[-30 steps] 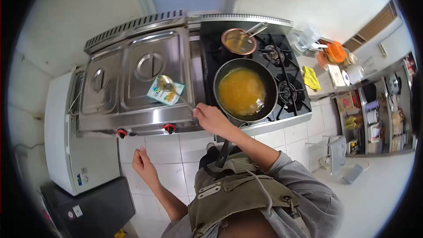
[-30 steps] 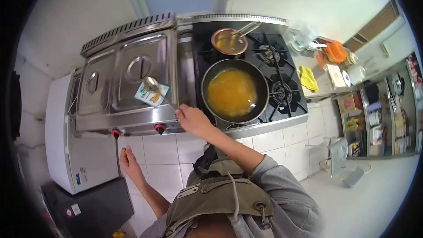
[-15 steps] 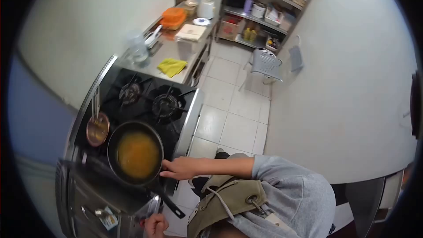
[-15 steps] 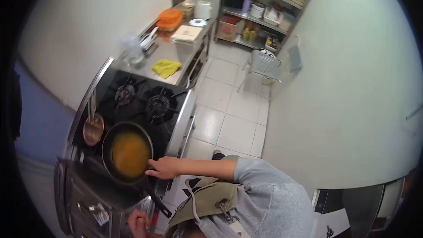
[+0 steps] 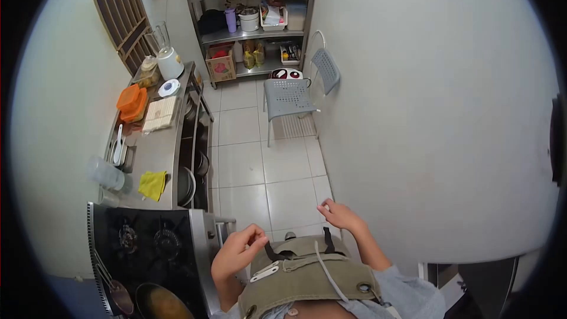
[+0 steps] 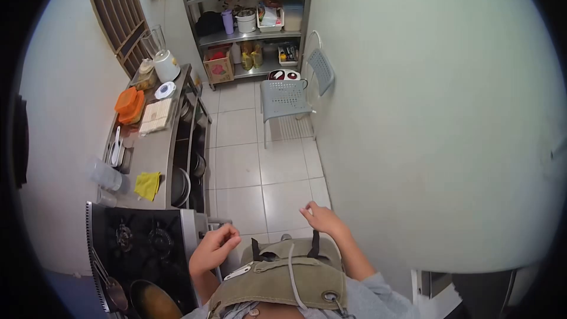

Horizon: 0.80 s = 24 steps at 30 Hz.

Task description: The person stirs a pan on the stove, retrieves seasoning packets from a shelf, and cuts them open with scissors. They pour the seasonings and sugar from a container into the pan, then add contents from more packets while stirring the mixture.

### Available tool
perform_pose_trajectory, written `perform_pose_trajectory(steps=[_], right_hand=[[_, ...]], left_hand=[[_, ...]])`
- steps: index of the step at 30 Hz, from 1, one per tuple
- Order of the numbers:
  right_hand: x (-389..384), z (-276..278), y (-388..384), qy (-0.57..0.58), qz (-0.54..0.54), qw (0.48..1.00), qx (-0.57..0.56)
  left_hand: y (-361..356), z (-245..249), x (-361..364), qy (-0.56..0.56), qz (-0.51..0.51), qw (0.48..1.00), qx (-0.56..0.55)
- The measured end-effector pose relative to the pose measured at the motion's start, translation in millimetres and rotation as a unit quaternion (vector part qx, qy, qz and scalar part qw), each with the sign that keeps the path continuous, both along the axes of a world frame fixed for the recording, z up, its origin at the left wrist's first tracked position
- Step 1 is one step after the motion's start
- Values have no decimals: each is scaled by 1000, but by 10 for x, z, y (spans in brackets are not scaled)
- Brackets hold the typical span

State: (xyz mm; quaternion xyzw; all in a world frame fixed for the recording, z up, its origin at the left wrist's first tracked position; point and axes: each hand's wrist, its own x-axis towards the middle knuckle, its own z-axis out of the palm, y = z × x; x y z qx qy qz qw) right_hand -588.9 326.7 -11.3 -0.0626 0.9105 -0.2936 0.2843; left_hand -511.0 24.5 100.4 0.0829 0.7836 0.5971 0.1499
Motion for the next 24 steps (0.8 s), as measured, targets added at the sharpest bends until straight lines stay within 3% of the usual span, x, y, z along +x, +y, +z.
perform_pose_trajectory(steps=[2, 6, 12, 18, 20, 22, 23, 24], right_hand=[[-228, -217, 192, -9, -44, 999, 5], [-894, -372, -36, -47, 21, 997, 50], [-2508, -505, -804, -104, 112, 987, -52], [-4415, -782, -867, -34, 63, 996, 60], [-5029, -693, -842, -12, 14, 997, 69], [-5543, -758, -752, 30, 2, 997, 73], [-5827, -790, -738, 82, -13, 994, 75], [-6137, -700, -779, 65, -30, 996, 50]], left_hand=[[133, -42, -412, -28, -42, 996, -80], [46, -255, -1150, -85, -131, 982, -107], [-443, -468, -2593, -74, 12, 981, -181], [-990, -392, -4499, -96, 45, 957, -269], [-1140, -371, -5105, -14, 65, 953, -295], [-1238, -330, -5653, -38, 72, 960, -268], [-1306, -411, -5939, -26, 71, 973, -220], [-1381, -532, -6242, -14, 69, 983, -170]])
